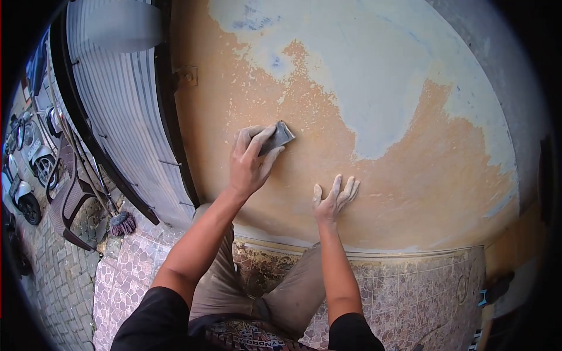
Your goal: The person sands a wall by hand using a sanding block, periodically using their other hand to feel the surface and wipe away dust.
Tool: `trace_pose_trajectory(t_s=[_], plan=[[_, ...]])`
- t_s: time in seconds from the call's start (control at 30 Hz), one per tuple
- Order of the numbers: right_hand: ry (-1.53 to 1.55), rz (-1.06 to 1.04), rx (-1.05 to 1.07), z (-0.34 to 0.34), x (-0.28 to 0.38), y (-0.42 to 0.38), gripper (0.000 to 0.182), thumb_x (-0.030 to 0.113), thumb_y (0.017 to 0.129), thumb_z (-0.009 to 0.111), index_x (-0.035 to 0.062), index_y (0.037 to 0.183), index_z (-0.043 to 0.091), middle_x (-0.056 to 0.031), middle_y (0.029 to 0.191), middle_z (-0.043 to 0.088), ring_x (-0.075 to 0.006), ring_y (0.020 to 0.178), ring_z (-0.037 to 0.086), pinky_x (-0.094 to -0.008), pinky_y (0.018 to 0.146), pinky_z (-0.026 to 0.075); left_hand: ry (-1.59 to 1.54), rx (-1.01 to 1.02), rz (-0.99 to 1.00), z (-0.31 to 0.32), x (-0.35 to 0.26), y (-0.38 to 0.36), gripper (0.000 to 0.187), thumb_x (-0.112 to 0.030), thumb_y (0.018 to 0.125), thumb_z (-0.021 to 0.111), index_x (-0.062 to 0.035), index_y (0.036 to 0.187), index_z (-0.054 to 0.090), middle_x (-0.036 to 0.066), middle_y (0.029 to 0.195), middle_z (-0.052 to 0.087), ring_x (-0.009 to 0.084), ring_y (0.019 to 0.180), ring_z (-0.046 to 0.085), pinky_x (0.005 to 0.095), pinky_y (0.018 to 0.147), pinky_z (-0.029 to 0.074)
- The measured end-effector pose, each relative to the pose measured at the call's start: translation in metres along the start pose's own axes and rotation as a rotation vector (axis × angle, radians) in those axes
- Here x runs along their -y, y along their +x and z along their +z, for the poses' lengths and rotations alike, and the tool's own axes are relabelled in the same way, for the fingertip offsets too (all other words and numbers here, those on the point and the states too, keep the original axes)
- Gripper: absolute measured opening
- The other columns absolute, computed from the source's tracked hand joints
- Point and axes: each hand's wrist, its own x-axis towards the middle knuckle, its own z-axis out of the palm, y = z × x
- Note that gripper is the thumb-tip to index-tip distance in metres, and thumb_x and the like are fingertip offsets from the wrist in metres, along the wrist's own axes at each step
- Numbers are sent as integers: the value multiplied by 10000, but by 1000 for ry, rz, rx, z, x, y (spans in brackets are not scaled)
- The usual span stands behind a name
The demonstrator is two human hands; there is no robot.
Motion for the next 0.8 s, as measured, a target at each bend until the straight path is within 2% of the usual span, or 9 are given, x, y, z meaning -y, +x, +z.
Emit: trace_pose_trajectory(t_s=[0.1,0.2,0.3,0.37,0.43,0.53,0.63,0.73,0.8], plan=[[-99,-31,20,15,-9,-52,641,447,932,591,93,1432,404,-248,1527,241,-504,1410,216,-667,1104,220,118,52,271,19,38,-41,520,-60,731,754,-88,1234,625,90,1074,606,269,971,589,395,812,483],[-124,84,105,19,-3,-86,661,426,922,604,96,1444,370,-250,1531,225,-518,1414,190,-682,1115,194,176,405,504,10,53,-71,522,-108,733,653,-121,1255,618,55,1125,597,250,1027,588,393,841,465],[-65,173,92,24,6,-87,666,424,924,599,97,1452,357,-252,1543,190,-518,1423,159,-684,1120,171,151,595,598,2,47,-58,501,-52,718,674,-107,1216,646,60,1089,602,255,1029,592,393,857,463],[-54,196,67,27,6,-87,662,426,931,587,98,1456,352,-252,1548,174,-518,1428,146,-687,1121,159,175,506,578,3,31,-25,514,-26,715,711,-108,1218,645,70,1077,612,244,1003,587,378,854,446],[-34,207,62,31,7,-89,657,428,938,575,99,1460,348,-252,1554,158,-518,1432,132,-689,1122,147,142,64,248,13,11,11,519,-10,709,760,-105,1207,651,78,1057,623,230,963,579,357,832,431],[-11,172,11,33,4,-91,654,440,950,552,105,1469,339,-240,1560,159,-513,1438,125,-694,1119,135,223,-184,143,41,-1,10,526,-1,705,792,-110,1201,657,84,1069,630,221,933,571,341,821,418],[5,163,-2,34,0,-89,647,458,950,549,114,1464,359,-222,1566,165,-507,1442,122,-693,1118,140,171,339,671,41,17,-30,535,5,671,781,-123,1181,679,89,1107,634,213,933,579,331,832,446],[-31,126,29,32,-6,-92,660,442,961,538,66,1465,337,-270,1555,168,-518,1438,114,-687,1117,137,107,536,639,31,11,-23,567,40,634,775,-109,1173,684,90,1100,631,219,927,585,336,835,473],[8,165,35,34,-6,-99,626,460,929,583,124,1431,422,-209,1566,179,-499,1447,113,-688,1121,143,52,269,308,28,-1,-5,574,75,653,776,-84,1194,669,95,1099,625,227,925,587,349,835,482]])
